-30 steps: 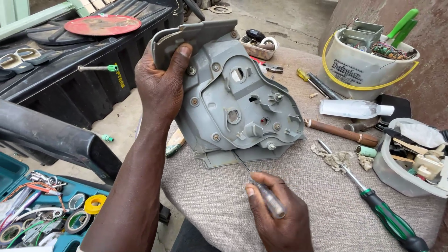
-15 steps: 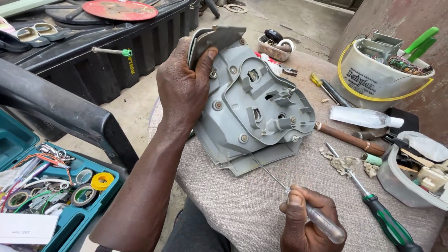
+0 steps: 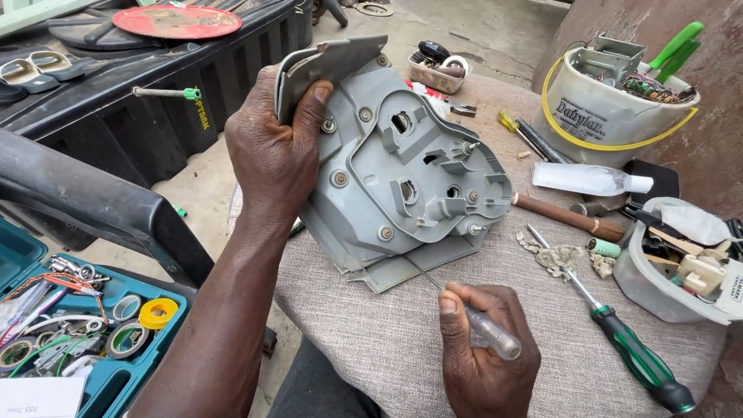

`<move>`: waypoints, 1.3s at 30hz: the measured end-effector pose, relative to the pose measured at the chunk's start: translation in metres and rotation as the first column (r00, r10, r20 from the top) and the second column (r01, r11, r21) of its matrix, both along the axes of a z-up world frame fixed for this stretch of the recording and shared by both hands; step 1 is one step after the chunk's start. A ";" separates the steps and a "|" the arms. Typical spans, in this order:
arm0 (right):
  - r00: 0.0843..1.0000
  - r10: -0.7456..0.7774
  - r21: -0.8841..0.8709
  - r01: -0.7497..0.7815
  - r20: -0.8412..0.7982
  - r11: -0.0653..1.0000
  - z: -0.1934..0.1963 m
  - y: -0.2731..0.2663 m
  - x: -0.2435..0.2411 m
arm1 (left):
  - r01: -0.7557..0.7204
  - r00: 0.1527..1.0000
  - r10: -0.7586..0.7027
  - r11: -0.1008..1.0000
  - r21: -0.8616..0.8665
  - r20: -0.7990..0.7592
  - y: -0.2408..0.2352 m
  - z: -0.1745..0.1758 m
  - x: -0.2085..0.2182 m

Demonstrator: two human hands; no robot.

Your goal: Cleaning and scraping debris from the internal components of a plastic housing using a screwdriver.

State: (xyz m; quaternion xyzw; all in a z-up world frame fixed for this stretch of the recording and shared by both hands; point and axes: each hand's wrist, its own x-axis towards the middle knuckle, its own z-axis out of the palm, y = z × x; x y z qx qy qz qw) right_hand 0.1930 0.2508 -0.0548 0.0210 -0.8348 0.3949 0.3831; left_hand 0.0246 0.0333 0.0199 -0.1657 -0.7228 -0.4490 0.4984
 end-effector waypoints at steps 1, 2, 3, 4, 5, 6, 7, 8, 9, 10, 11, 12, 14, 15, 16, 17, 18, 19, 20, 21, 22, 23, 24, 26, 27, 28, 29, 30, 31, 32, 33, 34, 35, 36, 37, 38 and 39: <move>0.998 0.036 -0.032 -0.035 0.053 0.999 0.003 0.004 -0.001 | -0.005 1.000 0.004 1.000 -0.013 -0.005 0.001 0.000 0.002; 0.992 0.074 -0.066 -0.067 0.105 0.996 0.006 0.009 -0.002 | -0.009 1.000 0.009 1.000 -0.025 -0.010 0.002 0.001 0.004; 0.992 0.070 -0.068 -0.063 0.103 0.996 0.005 0.011 -0.002 | -0.005 1.000 0.004 1.000 -0.027 -0.011 0.004 0.002 0.006; 0.989 0.100 -0.161 -0.081 0.111 0.984 0.004 0.012 -0.003 | -0.001 1.000 0.000 0.999 -0.041 -0.020 0.005 0.003 0.008; 0.984 0.135 -0.253 -0.101 0.117 0.962 0.003 0.013 -0.003 | -0.001 1.000 -0.001 0.998 -0.056 -0.026 0.005 0.004 0.011; 0.984 0.134 -0.256 -0.101 0.116 0.961 0.001 0.007 0.002 | 0.000 1.000 -0.001 0.998 -0.059 -0.026 0.007 0.004 0.011; 0.993 0.091 -0.324 -0.061 0.077 0.944 0.000 0.001 0.005 | -0.016 1.000 0.014 0.998 -0.058 -0.024 0.007 0.005 0.010; 0.998 0.044 -0.391 -0.025 0.040 0.920 -0.001 -0.006 0.008 | -0.031 0.999 0.030 0.998 -0.057 -0.022 0.007 0.005 0.010; 0.998 0.047 -0.393 -0.024 0.049 0.919 -0.006 -0.007 0.009 | -0.034 0.999 0.033 0.998 -0.059 -0.014 0.008 0.004 0.011; 0.998 0.057 -0.389 -0.062 -0.025 0.919 -0.011 -0.009 0.010 | -0.018 1.000 0.018 0.998 -0.053 -0.012 0.008 0.004 0.012; 0.991 0.070 -0.380 -0.107 -0.111 0.919 -0.014 -0.010 0.005 | -0.007 1.000 0.006 0.999 -0.047 -0.023 0.008 0.007 0.010; 0.991 0.076 -0.380 -0.114 -0.114 0.918 -0.015 -0.010 0.007 | -0.013 1.000 0.011 0.999 -0.047 -0.026 0.009 0.007 0.010; 0.996 0.065 -0.357 -0.080 -0.052 0.931 -0.017 -0.011 0.015 | -0.042 0.999 0.040 0.997 -0.063 -0.029 0.009 0.006 0.014; 0.996 0.072 -0.359 -0.085 -0.048 0.930 -0.013 -0.014 0.016 | -0.049 0.999 0.047 0.997 -0.065 -0.025 0.008 0.005 0.016; 0.990 0.090 -0.229 -0.113 -0.105 0.967 -0.009 -0.017 0.018 | -0.041 0.999 0.039 0.997 -0.065 -0.024 0.008 0.005 0.018; 0.980 0.110 -0.090 -0.126 -0.165 0.988 -0.004 -0.018 0.017 | -0.027 0.999 0.025 0.998 -0.062 -0.030 0.011 0.006 0.018; 0.980 0.110 -0.087 -0.126 -0.168 0.988 -0.001 -0.018 0.019 | -0.027 0.999 0.025 0.998 -0.060 -0.033 0.012 0.006 0.019; 0.988 0.085 -0.002 -0.086 -0.127 0.996 0.002 -0.018 0.024 | -0.050 0.998 0.048 0.997 -0.066 -0.033 0.011 0.005 0.021; 0.995 0.055 0.085 -0.048 -0.088 0.995 0.005 -0.019 0.028 | -0.073 0.997 0.070 0.995 -0.072 -0.033 0.011 0.003 0.024; 0.995 0.057 0.088 -0.050 -0.082 0.995 0.005 -0.020 0.029 | -0.074 0.997 0.073 0.995 -0.070 -0.027 0.011 0.003 0.026; 0.995 0.047 0.101 -0.038 -0.087 0.994 0.006 -0.021 0.030 | -0.050 0.998 0.048 0.997 -0.067 -0.031 0.011 0.003 0.028; 0.994 0.037 0.114 -0.026 -0.098 0.993 0.006 -0.021 0.029 | -0.026 0.999 0.023 0.998 -0.063 -0.040 0.011 0.004 0.029; 0.994 0.039 0.117 -0.028 -0.099 0.993 0.003 -0.024 0.024 | -0.028 0.999 0.025 0.998 -0.060 -0.041 0.011 0.002 0.027; 0.982 0.067 -0.002 -0.068 -0.175 0.998 -0.004 -0.029 0.016 | -0.090 0.995 0.087 0.993 -0.073 -0.044 0.010 0.000 0.026; 0.982 0.069 0.001 -0.070 -0.178 0.998 -0.005 -0.030 0.016 | -0.092 0.995 0.089 0.993 -0.070 -0.047 0.011 0.000 0.027; 0.984 0.073 -0.024 -0.077 -0.162 0.997 -0.006 -0.031 0.016 | -0.084 0.996 0.081 0.994 -0.063 -0.042 0.011 0.001 0.027; 0.986 0.078 -0.051 -0.087 -0.146 0.995 -0.007 -0.033 0.015 | -0.077 0.996 0.075 0.995 -0.058 -0.037 0.010 0.001 0.028; 0.985 0.082 -0.049 -0.090 -0.148 0.995 -0.002 -0.034 0.017 | -0.081 0.996 0.079 0.995 -0.056 -0.039 0.010 0.001 0.027; 0.987 0.112 -0.101 -0.123 -0.113 0.987 0.002 -0.034 0.020 | -0.081 0.996 0.079 0.995 -0.058 -0.039 0.010 0.000 0.027; 0.987 0.143 -0.154 -0.154 -0.078 0.976 0.005 -0.035 0.024 | -0.082 0.996 0.080 0.995 -0.059 -0.039 0.010 -0.001 0.028; 0.986 0.146 -0.152 -0.156 -0.079 0.976 -0.002 -0.031 0.025 | -0.084 0.996 0.082 0.995 -0.057 -0.040 0.010 -0.002 0.027; 0.982 0.179 -0.267 -0.187 -0.053 0.945 -0.010 -0.027 0.027 | -0.093 0.995 0.089 0.993 -0.072 -0.055 0.010 -0.002 0.026; 0.976 0.215 -0.380 -0.210 -0.028 0.901 -0.019 -0.023 0.031 | -0.102 0.993 0.097 0.991 -0.088 -0.066 0.010 -0.003 0.027; 0.976 0.217 -0.379 -0.211 -0.026 0.901 -0.020 -0.022 0.029 | -0.105 0.993 0.099 0.991 -0.086 -0.065 0.008 -0.005 0.025; 0.962 0.267 -0.377 -0.271 -0.063 0.886 -0.021 -0.021 0.027 | -0.119 0.991 0.113 0.989 -0.087 -0.070 0.009 -0.006 0.023; 0.944 0.315 -0.373 -0.329 -0.099 0.868 -0.022 -0.019 0.026 | -0.134 0.989 0.127 0.987 -0.088 -0.075 0.009 -0.008 0.021; 0.943 0.315 -0.372 -0.330 -0.103 0.868 -0.015 -0.025 0.026 | -0.134 0.989 0.127 0.987 -0.088 -0.079 0.009 -0.006 0.021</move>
